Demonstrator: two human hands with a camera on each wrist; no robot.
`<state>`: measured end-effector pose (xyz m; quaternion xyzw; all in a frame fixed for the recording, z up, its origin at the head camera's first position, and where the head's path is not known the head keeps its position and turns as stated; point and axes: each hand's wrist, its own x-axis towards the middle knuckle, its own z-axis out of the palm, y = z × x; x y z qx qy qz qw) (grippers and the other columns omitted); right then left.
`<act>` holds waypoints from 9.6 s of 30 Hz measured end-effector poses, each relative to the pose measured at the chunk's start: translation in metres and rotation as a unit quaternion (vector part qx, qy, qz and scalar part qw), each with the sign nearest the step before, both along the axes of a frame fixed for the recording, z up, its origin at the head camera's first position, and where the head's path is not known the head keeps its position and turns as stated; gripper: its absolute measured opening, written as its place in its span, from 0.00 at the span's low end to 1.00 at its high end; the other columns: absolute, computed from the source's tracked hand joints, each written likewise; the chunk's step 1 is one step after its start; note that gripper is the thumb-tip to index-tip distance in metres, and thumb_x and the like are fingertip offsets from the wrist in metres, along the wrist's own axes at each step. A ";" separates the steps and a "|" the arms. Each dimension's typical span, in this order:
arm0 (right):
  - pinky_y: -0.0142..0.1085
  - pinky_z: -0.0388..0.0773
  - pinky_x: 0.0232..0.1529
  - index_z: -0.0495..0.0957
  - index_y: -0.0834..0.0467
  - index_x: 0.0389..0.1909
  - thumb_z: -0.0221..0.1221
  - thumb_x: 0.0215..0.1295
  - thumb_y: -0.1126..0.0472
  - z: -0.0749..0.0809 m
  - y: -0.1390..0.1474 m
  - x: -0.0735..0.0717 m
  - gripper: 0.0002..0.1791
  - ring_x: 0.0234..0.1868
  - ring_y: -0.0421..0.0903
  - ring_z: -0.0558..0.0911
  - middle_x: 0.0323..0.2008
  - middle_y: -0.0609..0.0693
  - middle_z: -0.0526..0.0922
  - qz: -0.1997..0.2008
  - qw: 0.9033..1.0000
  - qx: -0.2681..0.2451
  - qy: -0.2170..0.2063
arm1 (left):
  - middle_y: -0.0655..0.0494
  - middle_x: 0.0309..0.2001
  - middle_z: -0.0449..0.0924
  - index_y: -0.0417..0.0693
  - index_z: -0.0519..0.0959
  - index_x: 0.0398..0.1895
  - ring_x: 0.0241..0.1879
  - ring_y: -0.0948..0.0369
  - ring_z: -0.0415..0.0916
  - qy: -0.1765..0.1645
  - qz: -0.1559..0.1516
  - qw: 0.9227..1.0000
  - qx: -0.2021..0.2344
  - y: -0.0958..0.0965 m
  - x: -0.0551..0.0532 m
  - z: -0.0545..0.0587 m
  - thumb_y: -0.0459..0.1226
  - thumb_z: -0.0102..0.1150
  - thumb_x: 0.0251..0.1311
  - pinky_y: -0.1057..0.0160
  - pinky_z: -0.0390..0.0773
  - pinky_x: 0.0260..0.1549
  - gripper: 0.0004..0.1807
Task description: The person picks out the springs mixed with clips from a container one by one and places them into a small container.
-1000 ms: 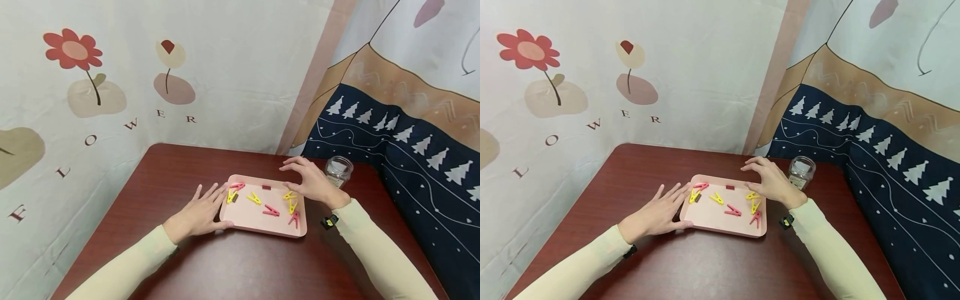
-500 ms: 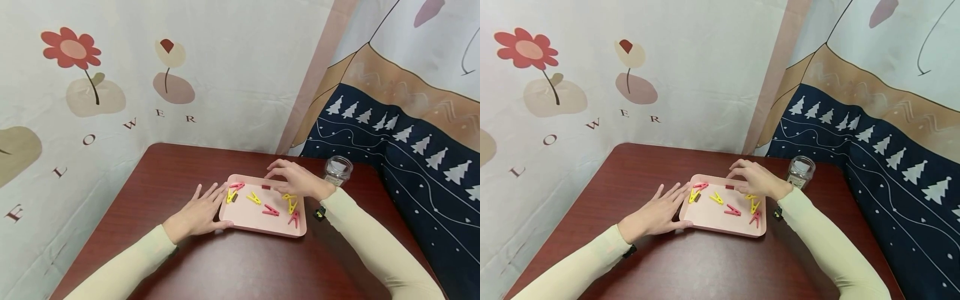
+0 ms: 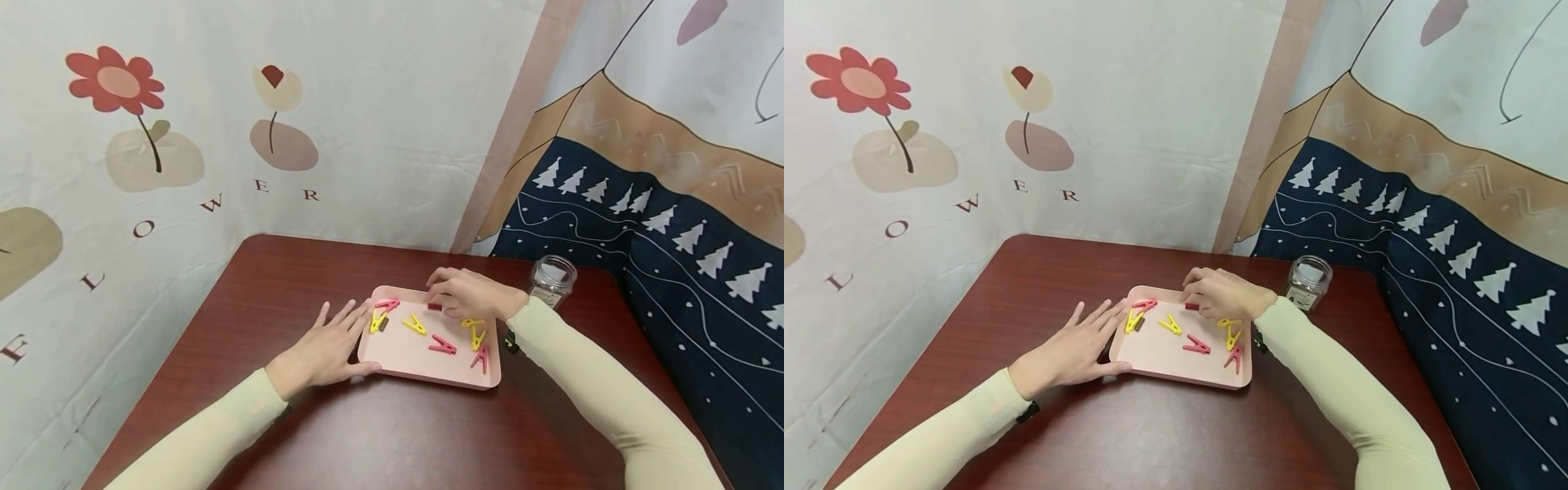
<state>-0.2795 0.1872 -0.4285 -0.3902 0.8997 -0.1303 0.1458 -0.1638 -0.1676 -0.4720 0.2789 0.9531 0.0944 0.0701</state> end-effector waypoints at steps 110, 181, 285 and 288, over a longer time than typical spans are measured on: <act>0.66 0.88 0.72 0.91 0.55 0.66 0.79 0.72 0.65 -0.008 0.075 0.032 0.23 0.71 0.63 0.87 0.72 0.59 0.87 -0.130 0.970 -0.171 0.111 | 0.50 1.00 0.41 0.49 0.44 1.00 0.98 0.39 0.39 -0.006 0.011 1.000 0.017 0.003 0.000 -0.009 0.75 0.58 0.78 0.20 0.48 0.91 0.65; 0.20 0.67 0.50 0.90 0.63 0.66 0.72 0.79 0.59 -0.008 0.197 0.028 0.20 0.60 0.64 0.83 0.67 0.69 0.86 -0.393 0.864 -0.229 0.215 | 0.53 1.00 0.39 0.51 0.44 1.00 0.99 0.39 0.39 -0.004 0.009 1.000 0.020 0.003 0.000 -0.014 0.78 0.55 0.77 0.19 0.49 0.90 0.65; 0.81 0.67 0.80 0.85 0.58 0.74 0.75 0.78 0.53 -0.003 0.114 0.051 0.29 0.81 0.71 0.73 0.80 0.67 0.77 -0.342 0.894 -0.217 0.192 | 0.54 1.00 0.37 0.53 0.40 1.00 0.99 0.39 0.36 -0.026 0.013 0.999 0.030 0.001 0.000 -0.016 0.76 0.57 0.77 0.19 0.44 0.91 0.66; 0.82 0.67 0.81 0.85 0.58 0.74 0.76 0.77 0.53 -0.002 0.108 0.053 0.29 0.81 0.70 0.74 0.80 0.67 0.78 -0.336 0.896 -0.217 0.193 | 0.54 1.00 0.37 0.53 0.40 1.00 0.99 0.40 0.36 -0.025 0.014 0.999 0.029 0.002 -0.001 -0.015 0.76 0.57 0.77 0.19 0.45 0.91 0.66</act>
